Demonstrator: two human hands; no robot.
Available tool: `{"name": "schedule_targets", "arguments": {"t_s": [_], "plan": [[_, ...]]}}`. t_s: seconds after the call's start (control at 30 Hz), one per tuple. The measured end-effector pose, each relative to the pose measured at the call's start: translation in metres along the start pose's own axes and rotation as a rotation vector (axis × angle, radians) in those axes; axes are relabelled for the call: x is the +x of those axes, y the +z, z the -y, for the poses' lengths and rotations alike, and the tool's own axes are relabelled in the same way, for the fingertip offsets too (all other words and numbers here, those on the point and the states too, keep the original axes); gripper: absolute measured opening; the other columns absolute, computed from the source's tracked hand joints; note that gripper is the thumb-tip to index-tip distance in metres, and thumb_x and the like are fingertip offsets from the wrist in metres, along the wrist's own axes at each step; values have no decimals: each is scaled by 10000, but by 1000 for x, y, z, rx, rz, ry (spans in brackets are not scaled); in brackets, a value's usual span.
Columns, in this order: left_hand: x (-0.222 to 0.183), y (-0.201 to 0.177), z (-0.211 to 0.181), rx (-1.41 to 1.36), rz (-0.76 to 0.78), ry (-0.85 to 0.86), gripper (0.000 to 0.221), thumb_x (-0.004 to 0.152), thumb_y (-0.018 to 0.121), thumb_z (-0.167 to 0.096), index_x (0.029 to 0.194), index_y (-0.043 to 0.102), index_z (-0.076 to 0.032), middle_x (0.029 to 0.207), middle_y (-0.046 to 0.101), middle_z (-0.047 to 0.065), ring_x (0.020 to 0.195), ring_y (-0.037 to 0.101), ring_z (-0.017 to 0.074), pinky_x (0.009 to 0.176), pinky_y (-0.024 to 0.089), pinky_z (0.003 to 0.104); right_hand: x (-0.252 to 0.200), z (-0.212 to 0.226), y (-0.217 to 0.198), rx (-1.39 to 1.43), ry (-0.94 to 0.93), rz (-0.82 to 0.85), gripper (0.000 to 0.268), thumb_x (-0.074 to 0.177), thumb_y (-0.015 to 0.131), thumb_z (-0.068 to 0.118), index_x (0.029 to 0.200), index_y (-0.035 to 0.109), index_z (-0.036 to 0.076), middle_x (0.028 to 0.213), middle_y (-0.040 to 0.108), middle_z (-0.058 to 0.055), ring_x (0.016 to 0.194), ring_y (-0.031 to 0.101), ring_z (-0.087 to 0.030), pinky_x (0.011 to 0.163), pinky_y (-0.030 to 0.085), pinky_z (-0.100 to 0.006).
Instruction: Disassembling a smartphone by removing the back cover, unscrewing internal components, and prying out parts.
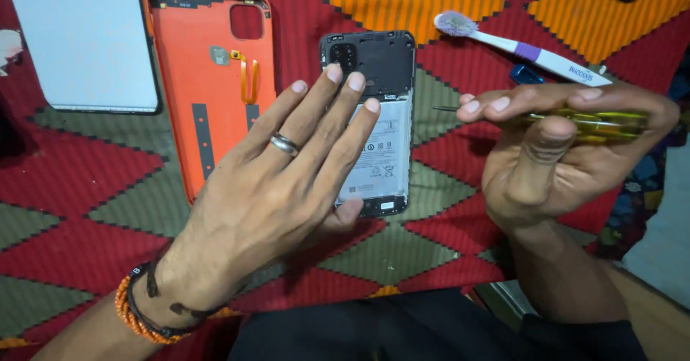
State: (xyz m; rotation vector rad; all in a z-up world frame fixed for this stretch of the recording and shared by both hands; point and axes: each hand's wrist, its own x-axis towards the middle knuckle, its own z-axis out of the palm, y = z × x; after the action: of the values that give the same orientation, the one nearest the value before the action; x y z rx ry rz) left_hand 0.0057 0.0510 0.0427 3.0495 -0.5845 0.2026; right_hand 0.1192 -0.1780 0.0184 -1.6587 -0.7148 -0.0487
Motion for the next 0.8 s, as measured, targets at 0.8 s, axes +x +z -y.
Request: {"name": "schedule_targets", "arguments": {"t_s": [0.8], "plan": [[-3,1,14,-278,58,-64,936,949,712,-606,1612,430,-8,1665,311,233,1552,321,364,1270,202,542,-1,-1,3,0,-2,-7,206,1153,483,209,1221,329,90,900,577,-234,796,676,-331,784,696,-498]]}}
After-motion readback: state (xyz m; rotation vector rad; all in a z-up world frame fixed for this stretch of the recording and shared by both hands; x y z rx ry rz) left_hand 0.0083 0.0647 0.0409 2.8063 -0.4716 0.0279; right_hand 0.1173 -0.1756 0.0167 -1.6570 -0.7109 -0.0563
